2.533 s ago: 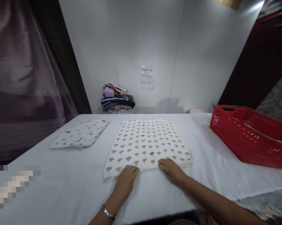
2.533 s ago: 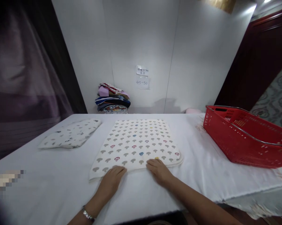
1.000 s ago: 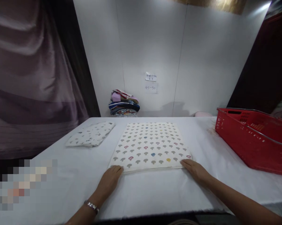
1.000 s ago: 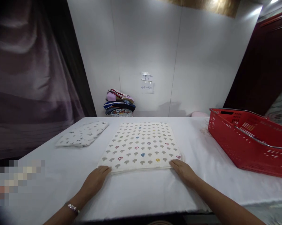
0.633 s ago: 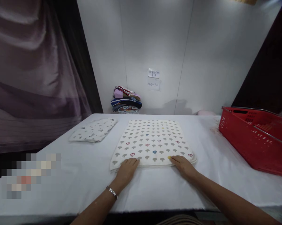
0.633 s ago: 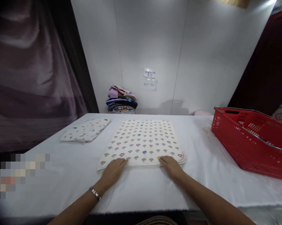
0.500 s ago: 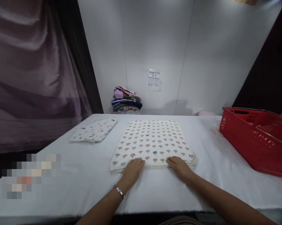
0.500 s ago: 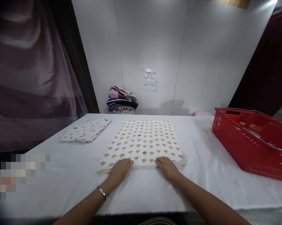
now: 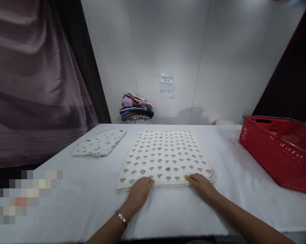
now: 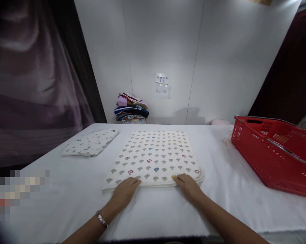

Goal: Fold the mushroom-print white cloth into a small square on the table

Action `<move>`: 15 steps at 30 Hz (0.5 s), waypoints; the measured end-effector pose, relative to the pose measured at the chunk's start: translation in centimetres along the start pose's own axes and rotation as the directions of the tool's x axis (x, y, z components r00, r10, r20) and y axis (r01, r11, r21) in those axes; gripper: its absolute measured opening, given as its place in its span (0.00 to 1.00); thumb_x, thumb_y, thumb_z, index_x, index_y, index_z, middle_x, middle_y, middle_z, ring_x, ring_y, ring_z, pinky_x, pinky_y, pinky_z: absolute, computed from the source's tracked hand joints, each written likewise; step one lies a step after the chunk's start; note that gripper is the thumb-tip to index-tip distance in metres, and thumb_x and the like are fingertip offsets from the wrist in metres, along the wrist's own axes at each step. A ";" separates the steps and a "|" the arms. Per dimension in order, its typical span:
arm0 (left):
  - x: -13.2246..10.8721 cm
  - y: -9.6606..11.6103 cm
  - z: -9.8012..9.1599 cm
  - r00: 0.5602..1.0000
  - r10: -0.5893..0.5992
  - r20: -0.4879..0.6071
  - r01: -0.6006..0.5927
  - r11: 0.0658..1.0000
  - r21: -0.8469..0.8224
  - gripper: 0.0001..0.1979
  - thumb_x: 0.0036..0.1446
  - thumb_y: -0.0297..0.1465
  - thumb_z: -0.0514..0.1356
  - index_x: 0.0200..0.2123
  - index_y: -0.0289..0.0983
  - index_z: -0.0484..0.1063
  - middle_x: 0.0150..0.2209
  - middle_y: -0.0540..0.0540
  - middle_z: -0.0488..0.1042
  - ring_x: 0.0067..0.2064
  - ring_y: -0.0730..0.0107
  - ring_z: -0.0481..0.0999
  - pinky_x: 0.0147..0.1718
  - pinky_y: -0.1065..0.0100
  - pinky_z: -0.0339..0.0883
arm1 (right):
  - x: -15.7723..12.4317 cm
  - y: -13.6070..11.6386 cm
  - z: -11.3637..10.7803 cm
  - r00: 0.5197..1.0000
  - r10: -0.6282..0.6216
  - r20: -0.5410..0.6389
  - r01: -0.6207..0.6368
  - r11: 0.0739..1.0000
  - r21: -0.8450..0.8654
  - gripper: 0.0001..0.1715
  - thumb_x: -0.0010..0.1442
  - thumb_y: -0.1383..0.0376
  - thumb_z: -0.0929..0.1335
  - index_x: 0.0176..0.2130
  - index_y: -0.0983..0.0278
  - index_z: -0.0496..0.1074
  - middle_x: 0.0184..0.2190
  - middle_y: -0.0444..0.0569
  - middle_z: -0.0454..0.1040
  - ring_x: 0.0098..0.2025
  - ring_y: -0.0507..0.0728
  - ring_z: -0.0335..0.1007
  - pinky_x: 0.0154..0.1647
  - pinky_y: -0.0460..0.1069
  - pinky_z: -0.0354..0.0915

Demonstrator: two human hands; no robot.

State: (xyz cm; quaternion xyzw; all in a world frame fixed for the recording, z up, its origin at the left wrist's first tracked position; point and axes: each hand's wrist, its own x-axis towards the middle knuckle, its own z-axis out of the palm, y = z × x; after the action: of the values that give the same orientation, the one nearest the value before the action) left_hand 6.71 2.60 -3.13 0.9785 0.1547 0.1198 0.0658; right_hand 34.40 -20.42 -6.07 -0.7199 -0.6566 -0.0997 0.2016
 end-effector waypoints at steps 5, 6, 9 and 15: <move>-1.9 -3.3 -0.8 0.995 -0.100 0.001 0.100 0.993 0.069 0.26 0.62 0.19 0.45 0.52 0.41 0.76 0.49 0.42 0.79 0.52 0.55 0.77 0.51 0.54 0.73 | -3.2 4.2 -1.2 0.991 -0.058 -0.124 0.048 0.996 -0.079 0.25 0.68 0.71 0.58 0.56 0.59 0.76 0.46 0.53 0.81 0.45 0.61 0.79 0.47 0.55 0.76; -2.3 -4.0 -1.0 0.994 -0.113 -0.006 0.113 0.989 0.092 0.26 0.62 0.19 0.44 0.53 0.40 0.76 0.50 0.41 0.79 0.52 0.56 0.78 0.51 0.54 0.73 | -3.7 4.9 -1.3 0.987 -0.066 -0.144 0.052 0.994 -0.099 0.25 0.67 0.72 0.58 0.55 0.59 0.76 0.46 0.54 0.81 0.46 0.61 0.79 0.46 0.55 0.77; -3.4 -5.8 -1.3 0.989 -0.144 -0.027 0.146 0.976 0.159 0.26 0.61 0.20 0.45 0.53 0.38 0.77 0.51 0.41 0.80 0.53 0.56 0.78 0.53 0.54 0.73 | -4.4 5.8 -1.4 0.970 -0.118 -0.213 0.088 0.986 -0.144 0.25 0.66 0.72 0.59 0.55 0.59 0.76 0.47 0.54 0.81 0.47 0.61 0.79 0.47 0.56 0.78; -4.2 -8.0 -1.2 0.983 -0.176 -0.060 0.185 0.961 0.205 0.28 0.58 0.20 0.45 0.51 0.39 0.79 0.51 0.44 0.81 0.52 0.59 0.80 0.52 0.59 0.75 | -3.9 5.6 -1.3 0.971 -0.103 -0.216 0.081 0.991 -0.108 0.26 0.67 0.73 0.58 0.54 0.59 0.76 0.47 0.55 0.81 0.48 0.60 0.79 0.52 0.56 0.76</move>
State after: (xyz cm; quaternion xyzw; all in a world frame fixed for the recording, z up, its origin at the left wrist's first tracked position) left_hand 0.21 8.88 -4.18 0.9591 0.2563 0.1165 -0.0305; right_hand 39.63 -24.82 -7.36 -0.6821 -0.6572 -0.2207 0.2327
